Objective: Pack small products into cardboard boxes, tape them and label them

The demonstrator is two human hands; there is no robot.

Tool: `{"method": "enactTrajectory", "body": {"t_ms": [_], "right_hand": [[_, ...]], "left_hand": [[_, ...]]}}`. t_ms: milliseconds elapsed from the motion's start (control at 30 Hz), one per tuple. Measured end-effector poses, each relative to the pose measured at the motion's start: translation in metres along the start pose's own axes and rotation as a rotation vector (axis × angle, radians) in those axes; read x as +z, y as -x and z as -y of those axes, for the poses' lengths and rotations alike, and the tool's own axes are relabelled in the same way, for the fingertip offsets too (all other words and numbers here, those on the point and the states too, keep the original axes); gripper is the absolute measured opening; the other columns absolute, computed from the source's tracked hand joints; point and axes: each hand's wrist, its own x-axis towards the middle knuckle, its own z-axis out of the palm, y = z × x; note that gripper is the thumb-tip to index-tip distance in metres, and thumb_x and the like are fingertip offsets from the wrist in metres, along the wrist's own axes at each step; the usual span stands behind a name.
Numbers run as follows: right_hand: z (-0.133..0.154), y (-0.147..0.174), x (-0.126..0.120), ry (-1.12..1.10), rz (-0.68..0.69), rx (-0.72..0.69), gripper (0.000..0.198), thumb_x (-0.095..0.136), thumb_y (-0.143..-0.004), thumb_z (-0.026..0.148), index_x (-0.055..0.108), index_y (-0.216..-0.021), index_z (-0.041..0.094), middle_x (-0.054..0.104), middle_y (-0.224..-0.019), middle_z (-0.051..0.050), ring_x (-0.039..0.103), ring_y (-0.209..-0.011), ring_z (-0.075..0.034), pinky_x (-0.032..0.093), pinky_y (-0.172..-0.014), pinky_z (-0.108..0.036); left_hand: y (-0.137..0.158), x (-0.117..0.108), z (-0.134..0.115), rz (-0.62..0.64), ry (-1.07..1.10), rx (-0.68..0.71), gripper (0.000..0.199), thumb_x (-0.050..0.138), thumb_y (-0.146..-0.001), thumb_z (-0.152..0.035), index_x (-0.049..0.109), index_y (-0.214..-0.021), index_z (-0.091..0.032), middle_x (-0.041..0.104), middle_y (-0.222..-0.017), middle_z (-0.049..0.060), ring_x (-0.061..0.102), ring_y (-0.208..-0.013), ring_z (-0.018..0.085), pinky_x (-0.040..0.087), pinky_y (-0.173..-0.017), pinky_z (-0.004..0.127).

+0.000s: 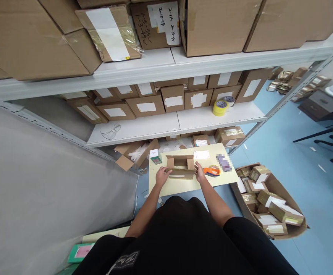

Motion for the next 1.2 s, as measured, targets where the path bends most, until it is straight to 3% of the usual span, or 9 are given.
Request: {"method": "enactTrajectory", "body": {"t_ms": [133, 233, 300, 367, 500, 600, 700, 900, 1200], "right_hand": [[-0.012, 0.018, 0.0, -0.073, 0.055, 0.046, 0.067, 0.048, -0.09, 0.069, 0.063, -0.14, 0.027, 0.064, -0.147, -0.011, 0.066, -0.126, -0.027, 0.056, -0.095, -0.036], [-0.023, 0.027, 0.003, -0.002, 0.054, -0.027, 0.081, 0.071, -0.078, 0.058, 0.053, -0.151, 0.027, 0.053, -0.158, -0.012, 0.057, -0.138, -0.03, 0.052, -0.105, -0.041], [-0.028, 0.029, 0.004, 0.042, 0.061, -0.083, 0.094, 0.076, -0.073, 0.049, 0.044, -0.159, 0.025, 0.052, -0.158, -0.015, 0.059, -0.136, -0.031, 0.051, -0.108, -0.043], [-0.03, 0.027, 0.006, 0.107, 0.058, -0.14, 0.101, 0.073, -0.074, 0.044, 0.033, -0.164, 0.022, 0.055, -0.155, -0.016, 0.06, -0.134, -0.031, 0.05, -0.109, -0.046], [-0.029, 0.023, 0.009, 0.339, -0.006, -0.247, 0.1, 0.064, -0.079, 0.036, 0.023, -0.168, 0.019, 0.058, -0.152, -0.016, 0.055, -0.14, -0.032, 0.046, -0.114, -0.049], [-0.027, 0.021, 0.011, 0.508, 0.007, -0.316, 0.085, 0.057, -0.084, 0.032, 0.033, -0.165, 0.019, 0.056, -0.155, -0.014, 0.054, -0.142, -0.03, 0.044, -0.118, -0.048], [-0.025, 0.021, 0.012, 0.616, 0.03, -0.314, 0.072, 0.055, -0.087, 0.03, 0.048, -0.158, 0.019, 0.056, -0.156, -0.013, 0.052, -0.144, -0.029, 0.04, -0.122, -0.046], [-0.028, 0.025, 0.018, 0.739, 0.022, -0.186, 0.083, 0.075, -0.08, 0.032, 0.048, -0.157, 0.021, 0.064, -0.147, -0.014, 0.062, -0.134, -0.032, 0.049, -0.114, -0.044], [0.007, -0.004, 0.037, 0.819, -0.026, -0.164, 0.078, 0.079, -0.08, 0.031, 0.054, -0.153, 0.022, 0.068, -0.139, -0.013, 0.064, -0.13, -0.032, 0.049, -0.111, -0.04]], "left_hand": [[-0.005, 0.008, -0.007, -0.058, -0.027, -0.116, 0.075, 0.075, -0.086, -0.036, 0.05, -0.155, -0.026, 0.069, -0.129, 0.011, 0.068, -0.111, 0.029, 0.052, -0.098, 0.038], [-0.014, 0.006, -0.013, -0.046, -0.025, -0.106, 0.102, 0.079, -0.082, -0.037, 0.024, -0.168, -0.032, 0.045, -0.162, 0.015, 0.064, -0.125, 0.032, 0.053, -0.096, 0.037], [-0.022, 0.002, -0.017, 0.006, -0.031, -0.042, 0.105, 0.083, -0.079, -0.039, 0.025, -0.167, -0.034, 0.023, -0.175, 0.015, 0.057, -0.135, 0.036, 0.053, -0.094, 0.037], [-0.03, -0.002, -0.018, 0.074, -0.02, 0.034, 0.098, 0.085, -0.078, -0.038, 0.037, -0.162, -0.034, 0.012, -0.178, 0.013, 0.052, -0.142, 0.039, 0.053, -0.096, 0.037], [-0.037, 0.0, -0.009, 0.146, -0.016, 0.089, 0.064, 0.079, -0.085, -0.032, 0.059, -0.146, -0.031, 0.024, -0.176, 0.011, 0.052, -0.143, 0.037, 0.05, -0.108, 0.042], [-0.031, 0.009, 0.006, 0.189, -0.015, 0.073, 0.046, 0.063, -0.098, -0.03, 0.061, -0.144, -0.028, 0.045, -0.165, 0.01, 0.052, -0.145, 0.03, 0.045, -0.117, 0.042], [-0.018, 0.017, 0.018, 0.202, -0.009, 0.063, 0.05, 0.053, -0.103, -0.033, 0.052, -0.154, -0.03, 0.052, -0.16, 0.01, 0.05, -0.147, 0.027, 0.044, -0.118, 0.041], [-0.006, 0.027, 0.029, 0.199, 0.027, 0.064, 0.073, 0.079, -0.087, -0.035, 0.052, -0.155, -0.028, 0.055, -0.156, 0.012, 0.056, -0.142, 0.033, 0.046, -0.117, 0.044], [-0.048, 0.031, 0.02, 0.166, 0.105, 0.094, 0.065, 0.076, -0.09, -0.027, 0.054, -0.151, -0.024, 0.055, -0.156, 0.014, 0.054, -0.143, 0.031, 0.044, -0.119, 0.044]]}}
